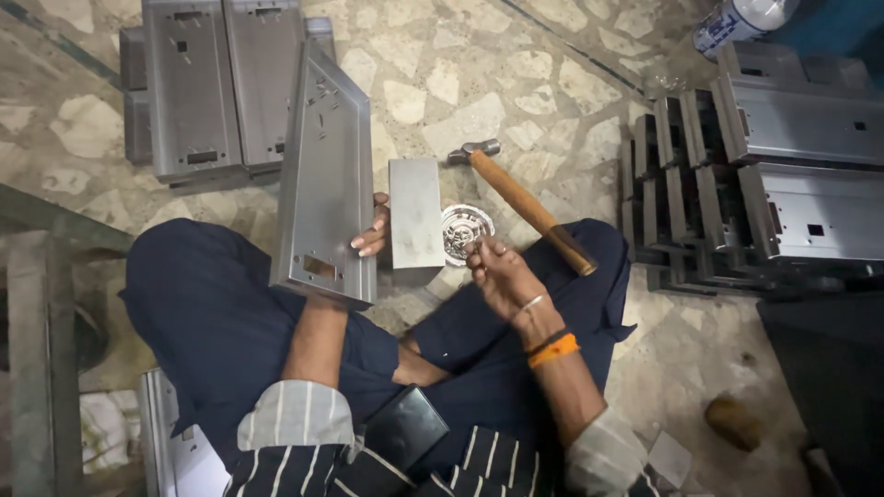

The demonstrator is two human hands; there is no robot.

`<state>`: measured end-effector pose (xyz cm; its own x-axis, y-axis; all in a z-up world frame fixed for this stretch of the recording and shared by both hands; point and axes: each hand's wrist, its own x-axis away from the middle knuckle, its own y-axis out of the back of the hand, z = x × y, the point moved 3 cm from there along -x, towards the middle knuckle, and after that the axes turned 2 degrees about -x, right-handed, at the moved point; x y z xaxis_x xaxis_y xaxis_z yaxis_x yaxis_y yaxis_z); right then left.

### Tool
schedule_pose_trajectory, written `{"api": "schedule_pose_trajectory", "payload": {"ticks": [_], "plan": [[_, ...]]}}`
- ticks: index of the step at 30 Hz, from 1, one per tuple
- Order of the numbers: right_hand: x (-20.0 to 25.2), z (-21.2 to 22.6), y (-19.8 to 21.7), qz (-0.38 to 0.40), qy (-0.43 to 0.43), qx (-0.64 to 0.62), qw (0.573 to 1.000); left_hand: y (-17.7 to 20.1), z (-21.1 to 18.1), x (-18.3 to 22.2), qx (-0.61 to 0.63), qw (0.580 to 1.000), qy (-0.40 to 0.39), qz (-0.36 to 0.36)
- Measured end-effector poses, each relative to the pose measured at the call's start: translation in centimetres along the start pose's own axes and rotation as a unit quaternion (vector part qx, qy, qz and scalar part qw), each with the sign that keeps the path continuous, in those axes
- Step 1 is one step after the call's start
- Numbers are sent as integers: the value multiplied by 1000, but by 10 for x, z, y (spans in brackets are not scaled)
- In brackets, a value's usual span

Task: The person adjusts and fits metal components onto larger metal panels using a hammer.

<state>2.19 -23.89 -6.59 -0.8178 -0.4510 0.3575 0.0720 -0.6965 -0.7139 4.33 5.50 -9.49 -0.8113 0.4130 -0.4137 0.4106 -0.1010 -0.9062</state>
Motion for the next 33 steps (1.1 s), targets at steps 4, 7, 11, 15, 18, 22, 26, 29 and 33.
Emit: {"api": "schedule_pose_trajectory", "payload": {"ticks": [4,7,11,15,18,22,26,29,33], "plan": [[27,-2,-25,37,11,-36,999,-11,3,2,15,999,-29,-40],[35,-3,-41,56,20,-33,998,0,0,0,5,1000,-10,-14],[44,4,-81,25,48,58,997,4,-3,-2,2,1000,-5,-1],[49,14,-123,-52,139,350,925,1,1,0,1,1000,-7,-5],[55,19,-163,-44,234,496,835,8,2,0,20,1000,-9,-15],[58,15,-198,6,375,627,682,15,1,-2,16,1000,-5,2],[53,8,-200,6,406,676,615,30,-1,3,8,1000,-5,16],[55,9,-200,2,404,689,602,30,3,5,26,999,-22,-3],[63,15,-197,-28,387,615,686,24,-1,0,6,1000,-15,-6]]}}
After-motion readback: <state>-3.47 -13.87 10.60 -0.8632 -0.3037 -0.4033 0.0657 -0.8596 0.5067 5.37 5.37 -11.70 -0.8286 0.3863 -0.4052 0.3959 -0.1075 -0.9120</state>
